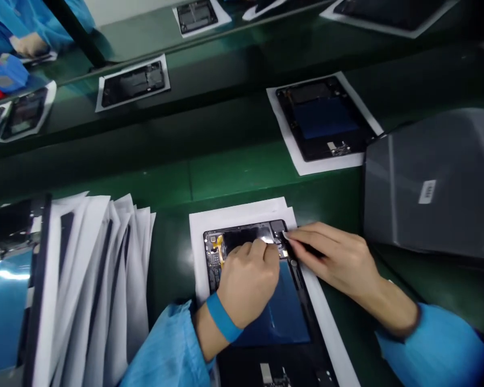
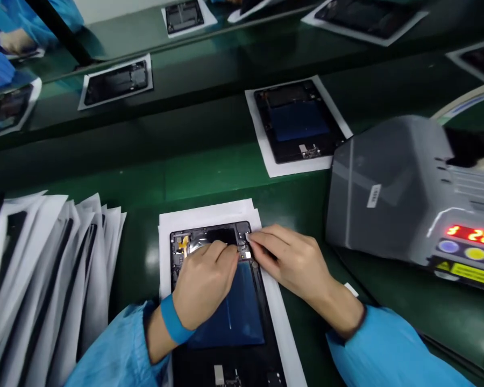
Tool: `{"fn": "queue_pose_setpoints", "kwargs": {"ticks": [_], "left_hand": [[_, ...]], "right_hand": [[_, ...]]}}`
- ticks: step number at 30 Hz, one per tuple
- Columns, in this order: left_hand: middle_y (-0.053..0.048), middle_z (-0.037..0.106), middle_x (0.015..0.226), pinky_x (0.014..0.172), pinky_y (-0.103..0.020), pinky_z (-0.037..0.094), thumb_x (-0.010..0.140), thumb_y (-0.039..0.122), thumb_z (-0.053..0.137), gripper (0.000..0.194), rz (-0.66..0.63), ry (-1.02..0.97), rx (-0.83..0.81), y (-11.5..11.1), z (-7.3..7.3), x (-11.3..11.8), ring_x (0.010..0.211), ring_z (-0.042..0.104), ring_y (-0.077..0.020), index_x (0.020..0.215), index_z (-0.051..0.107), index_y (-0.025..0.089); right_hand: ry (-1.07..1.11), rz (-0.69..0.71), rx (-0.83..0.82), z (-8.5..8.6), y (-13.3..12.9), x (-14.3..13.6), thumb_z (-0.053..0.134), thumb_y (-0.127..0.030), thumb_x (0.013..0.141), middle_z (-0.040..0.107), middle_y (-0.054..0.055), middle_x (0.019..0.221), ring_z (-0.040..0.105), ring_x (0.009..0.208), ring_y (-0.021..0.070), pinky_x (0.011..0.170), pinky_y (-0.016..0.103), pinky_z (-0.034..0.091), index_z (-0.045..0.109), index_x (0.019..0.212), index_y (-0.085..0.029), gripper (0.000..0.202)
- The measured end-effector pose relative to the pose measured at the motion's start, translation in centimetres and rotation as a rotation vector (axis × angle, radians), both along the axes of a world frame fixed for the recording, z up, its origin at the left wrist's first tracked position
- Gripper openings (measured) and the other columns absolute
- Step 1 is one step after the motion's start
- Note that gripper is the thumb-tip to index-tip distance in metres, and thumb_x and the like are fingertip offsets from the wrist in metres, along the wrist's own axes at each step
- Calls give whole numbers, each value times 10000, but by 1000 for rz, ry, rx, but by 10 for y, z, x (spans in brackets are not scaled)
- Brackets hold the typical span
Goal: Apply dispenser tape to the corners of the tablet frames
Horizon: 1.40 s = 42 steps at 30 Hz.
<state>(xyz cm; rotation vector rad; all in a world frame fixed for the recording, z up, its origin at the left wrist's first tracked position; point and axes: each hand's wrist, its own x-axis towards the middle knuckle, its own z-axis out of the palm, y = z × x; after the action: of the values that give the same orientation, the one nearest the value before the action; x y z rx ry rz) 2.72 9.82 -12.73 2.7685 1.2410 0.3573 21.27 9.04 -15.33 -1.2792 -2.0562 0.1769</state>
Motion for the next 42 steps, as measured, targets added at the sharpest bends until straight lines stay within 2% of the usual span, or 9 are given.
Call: {"fn": "queue_pose_setpoints", "kwargs": {"ticks": [9,17,23,32,42], "left_hand": [[-31,580,748,529,-330,480,905,105,514,116,-32,-66,5,4,-1,-1,601,560,-192,893,624,138],[-40,609,761,539,-344,518,899,145,561,78,2,-67,56,4,1,-2,636,603,-207,940,623,122],[-56,606,787,593,-349,546,886,90,542,109,-56,-40,34,5,1,-1,669,601,-211,946,629,117],[-65,603,790,625,-363,561,892,94,529,109,-116,-26,9,8,1,2,686,598,-219,937,627,107],[-55,594,797,619,-350,518,902,90,510,128,-123,-39,-3,9,0,2,686,568,-211,952,626,108]], "right_hand": [[32,6,-53,3,0,5,599,-102,879,674,33,914,644,805,133,713,252,538,631,983,-175,132],[75,2,-57,2,3,7,603,-109,877,675,25,892,640,768,127,673,246,537,634,978,-172,122],[59,10,-55,0,3,6,585,-116,888,680,30,910,646,791,141,700,265,544,634,984,-173,121],[65,11,-53,0,4,5,582,-125,895,671,30,905,636,792,146,705,278,542,643,970,-159,103],[-115,3,39,6,-2,1,595,-134,893,671,63,919,642,800,174,683,296,533,637,985,-116,103]]}}
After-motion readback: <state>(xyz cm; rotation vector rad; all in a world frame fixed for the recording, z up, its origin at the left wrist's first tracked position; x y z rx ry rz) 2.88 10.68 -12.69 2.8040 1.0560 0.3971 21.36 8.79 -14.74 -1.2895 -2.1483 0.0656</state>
